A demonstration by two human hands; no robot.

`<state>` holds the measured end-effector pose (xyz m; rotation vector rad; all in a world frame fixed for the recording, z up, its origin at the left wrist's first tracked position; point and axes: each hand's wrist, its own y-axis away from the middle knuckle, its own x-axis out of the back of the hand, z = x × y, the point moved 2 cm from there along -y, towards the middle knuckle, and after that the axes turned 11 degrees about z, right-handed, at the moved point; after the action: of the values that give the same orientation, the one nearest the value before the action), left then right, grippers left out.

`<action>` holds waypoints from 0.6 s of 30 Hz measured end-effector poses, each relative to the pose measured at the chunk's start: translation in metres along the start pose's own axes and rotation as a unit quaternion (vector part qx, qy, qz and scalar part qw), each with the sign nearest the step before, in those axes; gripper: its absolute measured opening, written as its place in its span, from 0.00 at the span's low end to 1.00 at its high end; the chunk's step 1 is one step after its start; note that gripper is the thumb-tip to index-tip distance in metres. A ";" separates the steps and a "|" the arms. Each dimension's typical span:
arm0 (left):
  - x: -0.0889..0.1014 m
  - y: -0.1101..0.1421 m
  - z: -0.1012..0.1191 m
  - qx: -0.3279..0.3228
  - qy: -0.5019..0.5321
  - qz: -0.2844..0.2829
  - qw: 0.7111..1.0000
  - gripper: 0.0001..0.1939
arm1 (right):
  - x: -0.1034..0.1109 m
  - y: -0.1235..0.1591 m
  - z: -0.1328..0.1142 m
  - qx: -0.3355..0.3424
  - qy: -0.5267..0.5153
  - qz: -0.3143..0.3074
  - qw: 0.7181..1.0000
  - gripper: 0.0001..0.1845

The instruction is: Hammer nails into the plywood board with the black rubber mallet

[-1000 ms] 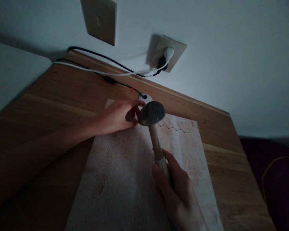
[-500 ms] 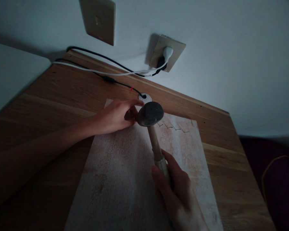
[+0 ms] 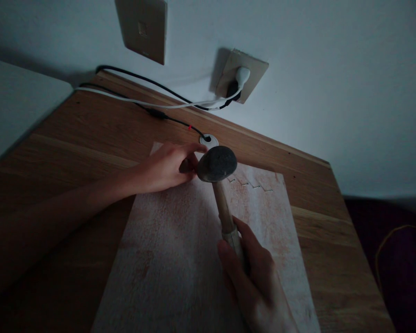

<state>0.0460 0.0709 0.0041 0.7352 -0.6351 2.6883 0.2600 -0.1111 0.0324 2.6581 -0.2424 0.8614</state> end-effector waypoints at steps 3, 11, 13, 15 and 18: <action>0.000 0.000 0.000 0.009 -0.009 0.003 1.000 0.24 | 0.000 0.001 0.003 0.004 -0.004 -0.007 1.000 0.33; 0.001 0.001 -0.001 0.008 -0.008 -0.001 1.000 0.23 | -0.001 0.001 0.010 0.022 0.015 0.019 0.999 0.31; 0.001 0.001 -0.001 0.009 -0.002 -0.003 1.000 0.24 | 0.000 0.001 0.010 0.025 0.021 0.024 0.999 0.31; 0.001 0.001 -0.001 0.009 0.008 -0.011 1.000 0.24 | 0.003 0.001 0.009 0.021 0.026 0.035 0.999 0.31; 0.000 0.001 -0.002 0.001 0.012 -0.007 1.000 0.20 | 0.012 0.002 0.009 0.018 0.037 0.046 0.998 0.31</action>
<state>0.0444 0.0711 0.0023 0.7056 -0.6192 2.6802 0.2738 -0.1166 0.0327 2.6593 -0.3373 1.0003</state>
